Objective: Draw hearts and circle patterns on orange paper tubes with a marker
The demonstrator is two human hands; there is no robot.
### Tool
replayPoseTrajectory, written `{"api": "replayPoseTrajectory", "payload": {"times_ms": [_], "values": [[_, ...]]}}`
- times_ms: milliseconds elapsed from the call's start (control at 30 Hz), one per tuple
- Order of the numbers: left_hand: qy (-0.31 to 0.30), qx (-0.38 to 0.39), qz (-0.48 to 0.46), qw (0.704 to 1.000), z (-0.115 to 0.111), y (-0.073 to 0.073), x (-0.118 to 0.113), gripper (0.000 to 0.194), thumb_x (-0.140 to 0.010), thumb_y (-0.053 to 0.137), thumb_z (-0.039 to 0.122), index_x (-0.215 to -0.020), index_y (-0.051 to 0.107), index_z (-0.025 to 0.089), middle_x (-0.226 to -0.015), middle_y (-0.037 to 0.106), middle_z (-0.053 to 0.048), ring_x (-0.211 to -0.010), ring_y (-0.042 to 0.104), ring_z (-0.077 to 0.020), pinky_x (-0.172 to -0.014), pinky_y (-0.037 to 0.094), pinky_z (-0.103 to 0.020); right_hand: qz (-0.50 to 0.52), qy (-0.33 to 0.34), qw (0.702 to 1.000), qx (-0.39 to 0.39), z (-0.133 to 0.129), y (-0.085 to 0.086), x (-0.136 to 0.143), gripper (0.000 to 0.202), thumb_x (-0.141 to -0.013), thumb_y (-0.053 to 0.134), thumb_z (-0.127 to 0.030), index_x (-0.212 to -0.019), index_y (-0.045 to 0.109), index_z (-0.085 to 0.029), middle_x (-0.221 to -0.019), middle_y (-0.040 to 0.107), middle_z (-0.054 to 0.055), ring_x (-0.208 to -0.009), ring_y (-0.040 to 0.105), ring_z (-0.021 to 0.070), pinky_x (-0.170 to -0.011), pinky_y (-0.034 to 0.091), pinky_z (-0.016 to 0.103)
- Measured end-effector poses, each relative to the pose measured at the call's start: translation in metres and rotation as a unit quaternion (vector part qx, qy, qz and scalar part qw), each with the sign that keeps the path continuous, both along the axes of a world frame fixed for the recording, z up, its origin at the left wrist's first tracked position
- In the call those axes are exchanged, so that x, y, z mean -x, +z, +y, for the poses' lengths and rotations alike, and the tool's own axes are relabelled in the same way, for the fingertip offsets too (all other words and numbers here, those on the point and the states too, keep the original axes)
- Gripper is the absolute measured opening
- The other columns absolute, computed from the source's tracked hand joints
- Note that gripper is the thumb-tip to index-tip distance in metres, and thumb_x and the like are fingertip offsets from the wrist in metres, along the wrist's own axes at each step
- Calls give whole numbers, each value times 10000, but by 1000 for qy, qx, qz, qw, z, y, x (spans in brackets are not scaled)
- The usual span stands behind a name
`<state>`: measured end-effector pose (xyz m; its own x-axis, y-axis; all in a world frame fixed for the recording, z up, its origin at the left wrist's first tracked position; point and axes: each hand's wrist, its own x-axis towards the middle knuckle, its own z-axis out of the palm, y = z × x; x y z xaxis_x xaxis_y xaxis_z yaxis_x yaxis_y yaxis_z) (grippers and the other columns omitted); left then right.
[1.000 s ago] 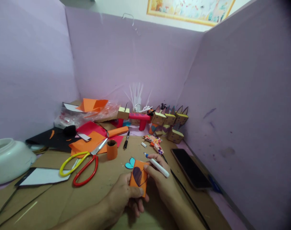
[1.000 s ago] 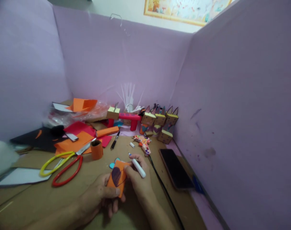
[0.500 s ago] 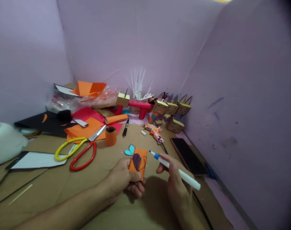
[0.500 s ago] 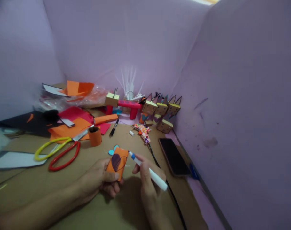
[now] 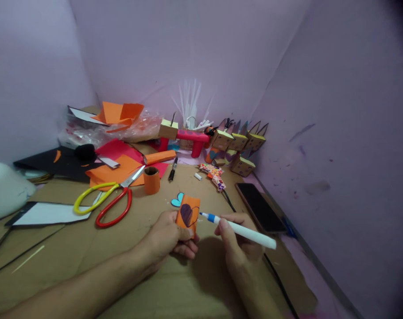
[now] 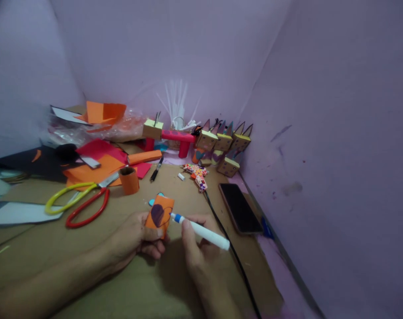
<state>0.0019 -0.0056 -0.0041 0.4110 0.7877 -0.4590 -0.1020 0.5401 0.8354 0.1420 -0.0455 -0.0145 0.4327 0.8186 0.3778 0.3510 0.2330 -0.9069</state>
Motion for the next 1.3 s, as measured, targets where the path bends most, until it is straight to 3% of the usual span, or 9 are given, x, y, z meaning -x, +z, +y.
{"api": "replayPoseTrajectory", "payload": {"times_ms": [200,667,1033,1300], "values": [[-7,5,7,1000,1,1,-1,183,-606,614,135,-752,505,121,-613,609,-29,-456,582,-111,-426,486,-211,-36,33,999,-13,5,-4,2,154,-806,523,-350,-779,559,-202,-590,572,-7,-517,536,131,-484,400,239],[-11,12,10,1000,1,3,-1,215,-601,597,116,-800,513,115,-643,607,-33,-470,582,-109,-443,486,-210,-58,45,997,5,3,7,12,153,-812,511,-339,-767,565,-204,-472,569,-24,-377,512,113,-375,374,213],[-11,12,13,1000,1,3,-1,191,-603,603,126,-772,515,114,-626,596,-27,-471,581,-110,-449,483,-211,-106,28,994,3,2,10,11,130,-808,526,-308,-767,584,-199,-506,603,-14,-425,557,123,-406,416,206],[-12,7,13,1000,1,3,-1,217,-599,570,96,-811,523,111,-629,602,-21,-465,579,-107,-446,489,-211,-130,21,991,6,-1,15,13,166,-804,522,-326,-727,574,-187,-465,564,-42,-380,499,101,-398,388,192]]}}
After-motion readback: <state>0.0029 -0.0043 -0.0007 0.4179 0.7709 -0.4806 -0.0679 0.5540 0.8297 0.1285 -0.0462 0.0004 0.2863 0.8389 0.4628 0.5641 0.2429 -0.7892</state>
